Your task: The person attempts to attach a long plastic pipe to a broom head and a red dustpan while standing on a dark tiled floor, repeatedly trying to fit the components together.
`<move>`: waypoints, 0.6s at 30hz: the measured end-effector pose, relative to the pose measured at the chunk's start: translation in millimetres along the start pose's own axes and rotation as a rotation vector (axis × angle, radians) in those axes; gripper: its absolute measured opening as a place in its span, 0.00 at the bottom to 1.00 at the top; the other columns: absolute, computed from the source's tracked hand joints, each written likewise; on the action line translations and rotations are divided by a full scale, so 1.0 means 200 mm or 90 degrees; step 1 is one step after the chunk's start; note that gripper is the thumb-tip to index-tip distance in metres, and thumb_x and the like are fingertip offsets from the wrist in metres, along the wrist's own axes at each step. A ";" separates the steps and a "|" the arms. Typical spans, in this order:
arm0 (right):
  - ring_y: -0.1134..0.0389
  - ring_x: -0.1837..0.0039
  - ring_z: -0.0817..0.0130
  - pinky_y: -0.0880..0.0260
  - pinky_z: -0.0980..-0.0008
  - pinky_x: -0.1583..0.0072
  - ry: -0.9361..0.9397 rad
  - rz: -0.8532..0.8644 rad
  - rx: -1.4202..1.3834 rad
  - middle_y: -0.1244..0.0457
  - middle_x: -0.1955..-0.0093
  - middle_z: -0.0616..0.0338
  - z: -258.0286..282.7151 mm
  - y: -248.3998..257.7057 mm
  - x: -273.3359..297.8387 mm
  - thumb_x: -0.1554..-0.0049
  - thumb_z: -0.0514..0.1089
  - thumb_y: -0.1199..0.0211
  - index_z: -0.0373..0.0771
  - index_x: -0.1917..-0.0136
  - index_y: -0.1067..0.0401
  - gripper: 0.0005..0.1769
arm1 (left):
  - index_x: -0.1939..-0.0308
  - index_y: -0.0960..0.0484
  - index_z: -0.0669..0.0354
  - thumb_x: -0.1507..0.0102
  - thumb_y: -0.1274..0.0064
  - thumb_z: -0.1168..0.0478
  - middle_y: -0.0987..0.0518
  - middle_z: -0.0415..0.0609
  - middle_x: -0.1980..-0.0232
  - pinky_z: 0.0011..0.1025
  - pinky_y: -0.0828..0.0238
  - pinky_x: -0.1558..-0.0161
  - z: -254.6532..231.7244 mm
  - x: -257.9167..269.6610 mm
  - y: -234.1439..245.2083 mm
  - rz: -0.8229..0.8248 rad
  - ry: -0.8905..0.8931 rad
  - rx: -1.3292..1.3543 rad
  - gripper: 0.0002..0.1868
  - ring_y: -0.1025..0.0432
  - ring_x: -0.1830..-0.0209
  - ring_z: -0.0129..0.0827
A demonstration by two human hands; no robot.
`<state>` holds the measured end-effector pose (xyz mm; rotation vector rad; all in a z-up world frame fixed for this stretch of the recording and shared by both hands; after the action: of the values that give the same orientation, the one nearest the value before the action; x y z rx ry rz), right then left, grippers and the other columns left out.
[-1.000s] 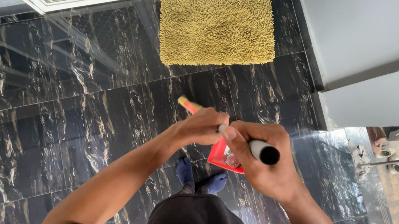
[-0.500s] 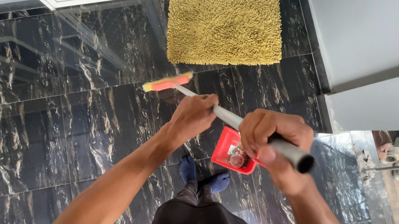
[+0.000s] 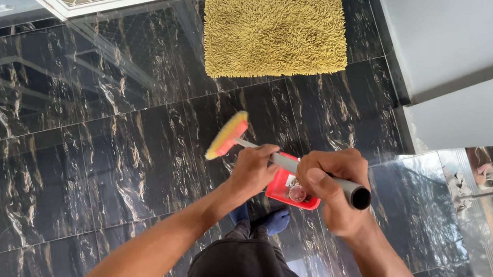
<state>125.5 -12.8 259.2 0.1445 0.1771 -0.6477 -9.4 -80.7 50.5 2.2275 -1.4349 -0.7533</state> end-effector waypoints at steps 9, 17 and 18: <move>0.48 0.73 0.72 0.50 0.67 0.67 0.000 -0.129 0.001 0.46 0.77 0.61 0.19 0.06 0.13 0.41 0.53 0.43 0.35 0.73 0.36 0.25 | 0.55 0.20 0.65 0.44 0.40 0.68 0.17 0.57 0.62 0.41 0.26 0.67 -0.30 -0.06 0.01 0.095 -0.075 0.025 0.13 0.21 0.67 0.52; 0.41 0.64 0.70 0.40 0.66 0.61 0.113 -0.123 0.063 0.42 0.68 0.60 0.34 0.21 0.06 0.43 0.40 0.33 0.36 0.67 0.38 0.16 | 0.60 0.24 0.62 0.40 0.48 0.71 0.20 0.57 0.65 0.46 0.28 0.65 -0.32 -0.45 -0.03 0.117 -0.238 -0.001 0.05 0.23 0.66 0.54; 0.38 0.61 0.68 0.38 0.66 0.58 0.128 -0.035 0.084 0.39 0.64 0.59 0.34 0.21 0.02 0.42 0.39 0.35 0.37 0.65 0.37 0.14 | 0.60 0.25 0.62 0.38 0.48 0.70 0.20 0.57 0.67 0.47 0.30 0.67 -0.28 -0.50 -0.06 0.150 -0.201 0.030 0.04 0.23 0.67 0.54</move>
<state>162.4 6.0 328.6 0.3324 0.3327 -0.7000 0.1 17.7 111.2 1.9877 -1.8400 -1.0306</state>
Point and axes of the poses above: each hand's wrist, its own x-axis away from the middle knuckle, its own y-axis out of the back of the hand, z = x × y, the point moved 5 cm from there along -x, towards the middle knuckle
